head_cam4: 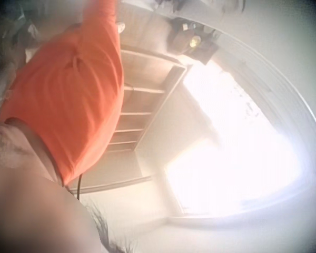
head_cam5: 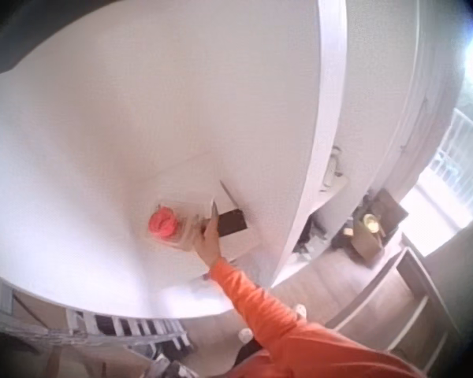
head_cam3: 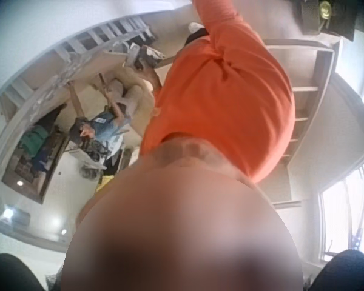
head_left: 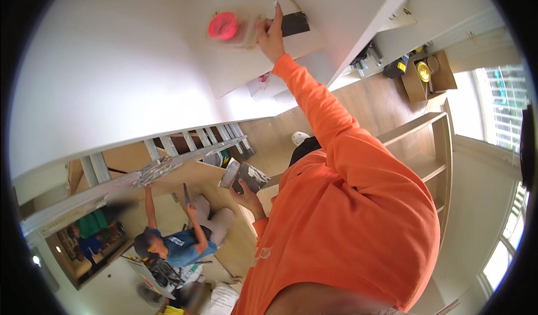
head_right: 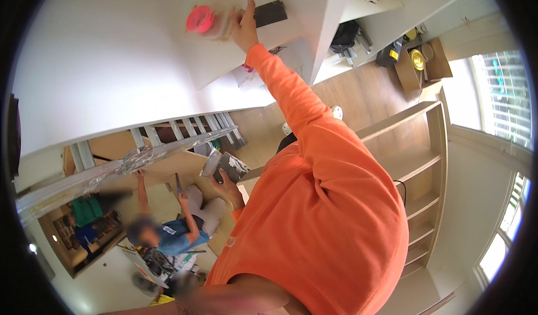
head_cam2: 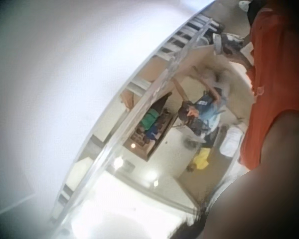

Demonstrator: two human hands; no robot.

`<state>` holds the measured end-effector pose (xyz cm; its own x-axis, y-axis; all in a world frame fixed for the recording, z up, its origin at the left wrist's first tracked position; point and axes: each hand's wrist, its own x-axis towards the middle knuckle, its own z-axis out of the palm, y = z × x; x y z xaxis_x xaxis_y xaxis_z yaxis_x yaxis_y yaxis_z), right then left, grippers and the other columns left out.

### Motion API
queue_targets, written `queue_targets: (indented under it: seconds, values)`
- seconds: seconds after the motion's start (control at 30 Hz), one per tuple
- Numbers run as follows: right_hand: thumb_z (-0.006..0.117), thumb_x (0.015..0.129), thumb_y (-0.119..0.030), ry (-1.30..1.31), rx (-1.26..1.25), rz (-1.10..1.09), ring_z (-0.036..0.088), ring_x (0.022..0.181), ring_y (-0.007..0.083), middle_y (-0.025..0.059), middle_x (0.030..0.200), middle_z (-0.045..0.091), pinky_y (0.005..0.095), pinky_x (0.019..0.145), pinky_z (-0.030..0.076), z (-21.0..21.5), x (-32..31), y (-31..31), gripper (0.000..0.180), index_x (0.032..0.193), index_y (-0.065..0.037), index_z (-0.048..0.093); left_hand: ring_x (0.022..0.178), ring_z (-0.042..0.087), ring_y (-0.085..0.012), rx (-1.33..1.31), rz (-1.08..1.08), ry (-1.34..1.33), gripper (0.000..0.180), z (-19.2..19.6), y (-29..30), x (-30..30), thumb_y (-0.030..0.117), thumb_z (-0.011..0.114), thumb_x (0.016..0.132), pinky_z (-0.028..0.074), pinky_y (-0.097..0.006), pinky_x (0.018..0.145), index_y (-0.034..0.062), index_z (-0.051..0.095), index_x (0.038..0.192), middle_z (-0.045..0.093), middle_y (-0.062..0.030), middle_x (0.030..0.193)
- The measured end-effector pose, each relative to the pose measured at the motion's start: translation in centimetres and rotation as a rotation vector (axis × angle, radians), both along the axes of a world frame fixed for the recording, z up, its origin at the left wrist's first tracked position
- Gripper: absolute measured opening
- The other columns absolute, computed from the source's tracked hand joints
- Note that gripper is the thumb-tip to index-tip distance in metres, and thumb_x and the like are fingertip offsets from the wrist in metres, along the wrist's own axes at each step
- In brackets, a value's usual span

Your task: The person uses a putty knife to apply a white compound to the upper corner of a white wall or cabinet interior. They repeatedly scoop compound from a container and smooth it along the corner seam while standing on a ladder. Other workers are visible below but do not interact with the task.

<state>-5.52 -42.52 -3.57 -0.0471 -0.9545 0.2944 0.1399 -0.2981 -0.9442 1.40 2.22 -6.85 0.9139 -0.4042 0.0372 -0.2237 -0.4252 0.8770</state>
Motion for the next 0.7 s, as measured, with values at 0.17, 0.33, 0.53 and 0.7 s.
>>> queue_targets:
  seconds: [0.17,0.33,0.53,0.7]
  values:
    - [0.051,0.096,-0.005,-0.001,-0.142,-0.041,0.043,0.060,0.0076,0.0022,0.075,0.048,0.0220,0.053,0.039,1.3,-3.7,6.2,0.074,0.150,-0.010,0.000,0.096,0.055,-0.0243,0.185,-0.106,-0.057,0.036,0.8,-1.2,0.5,0.022,0.061,0.092,0.043,-0.035,0.087,-0.0070,0.056,0.112,0.060,-0.0165,0.107]
    - [0.050,0.096,-0.003,-0.124,0.013,0.082,0.039,0.059,0.0079,0.0020,0.071,0.042,0.0240,0.054,0.034,3.7,-8.9,14.7,0.075,0.150,-0.011,0.000,0.091,0.057,-0.0269,0.273,-0.254,-0.075,0.034,2.2,-2.7,0.9,0.023,0.058,0.094,0.044,-0.036,0.086,-0.0061,0.057,0.111,0.062,-0.0177,0.101]
    - [0.052,0.097,-0.007,-0.108,0.161,0.141,0.034,0.058,0.0067,0.0011,0.069,0.037,0.0242,0.052,0.028,8.1,-19.8,23.3,0.076,0.151,-0.012,-0.002,0.090,0.058,-0.0252,0.174,-0.375,-0.025,0.032,2.5,-6.8,0.6,0.021,0.057,0.094,0.045,-0.035,0.083,-0.0064,0.056,0.111,0.062,-0.0169,0.101]
    - [0.047,0.098,-0.002,-0.136,0.112,0.014,0.056,0.080,0.0111,0.0183,0.113,0.060,0.0229,0.070,0.043,12.0,-27.3,26.8,0.079,0.150,-0.016,-0.011,0.088,0.055,-0.0208,0.090,-0.490,0.032,0.026,1.5,-9.8,-0.8,0.015,0.058,0.094,0.046,-0.034,0.082,-0.0066,0.055,0.108,0.060,-0.0128,0.097]
